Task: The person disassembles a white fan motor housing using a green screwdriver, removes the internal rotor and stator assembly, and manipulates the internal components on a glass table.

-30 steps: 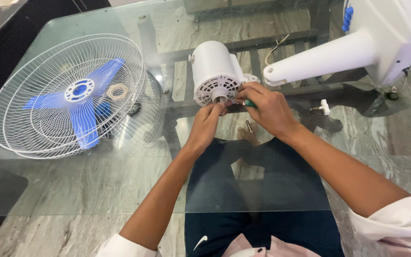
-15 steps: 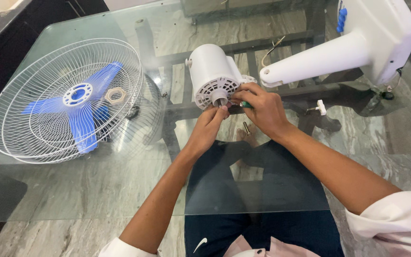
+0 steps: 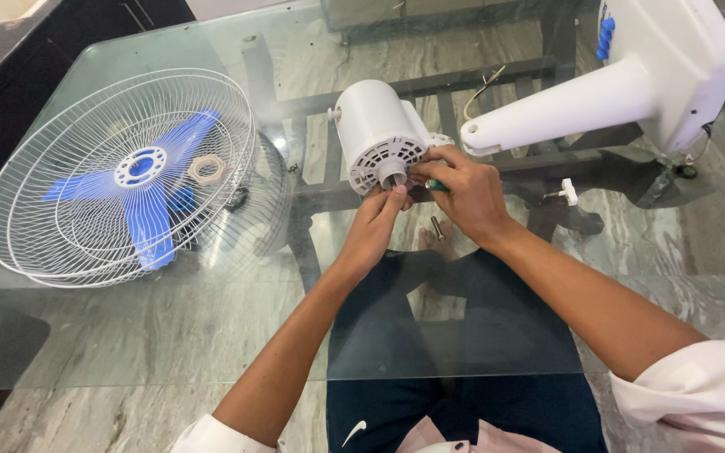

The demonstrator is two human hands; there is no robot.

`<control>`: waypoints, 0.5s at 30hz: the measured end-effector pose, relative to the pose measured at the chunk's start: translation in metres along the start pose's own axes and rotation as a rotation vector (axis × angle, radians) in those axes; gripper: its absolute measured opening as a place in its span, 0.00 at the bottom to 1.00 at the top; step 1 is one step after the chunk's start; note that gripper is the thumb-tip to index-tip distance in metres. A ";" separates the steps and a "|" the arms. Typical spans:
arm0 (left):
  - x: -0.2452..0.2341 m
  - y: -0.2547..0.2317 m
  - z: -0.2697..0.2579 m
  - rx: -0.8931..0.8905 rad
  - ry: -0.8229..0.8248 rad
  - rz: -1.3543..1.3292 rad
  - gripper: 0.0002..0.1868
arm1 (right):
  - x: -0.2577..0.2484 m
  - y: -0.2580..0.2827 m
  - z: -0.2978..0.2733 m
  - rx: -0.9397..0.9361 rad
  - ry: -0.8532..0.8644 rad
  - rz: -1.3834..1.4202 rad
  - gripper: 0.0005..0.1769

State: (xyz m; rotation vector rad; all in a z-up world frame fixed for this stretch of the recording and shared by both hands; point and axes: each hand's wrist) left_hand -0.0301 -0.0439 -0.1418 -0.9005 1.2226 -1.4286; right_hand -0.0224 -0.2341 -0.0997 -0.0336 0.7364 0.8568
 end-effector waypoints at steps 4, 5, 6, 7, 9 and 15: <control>-0.001 0.004 -0.001 0.017 0.021 -0.011 0.29 | 0.000 0.004 0.001 -0.007 -0.021 -0.026 0.23; -0.001 0.004 -0.001 0.016 0.022 -0.018 0.29 | 0.000 0.005 0.001 -0.005 -0.021 -0.032 0.23; -0.001 0.004 0.000 0.019 0.025 -0.024 0.28 | 0.000 0.006 0.002 -0.005 -0.022 -0.039 0.23; -0.001 0.004 0.001 0.021 0.026 -0.020 0.28 | -0.001 0.007 0.004 0.003 -0.014 -0.055 0.22; 0.000 0.004 0.000 0.022 0.028 -0.014 0.28 | -0.002 0.011 0.005 0.022 0.006 -0.084 0.20; 0.002 0.003 0.000 -0.012 0.020 -0.053 0.28 | -0.005 0.022 0.006 0.095 0.020 -0.101 0.12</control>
Point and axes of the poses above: each hand's wrist, its own z-axis towards the middle knuckle, its own x-axis out of the palm, y = z × x, and after that the axes turned 5 degrees about -z, right-handed
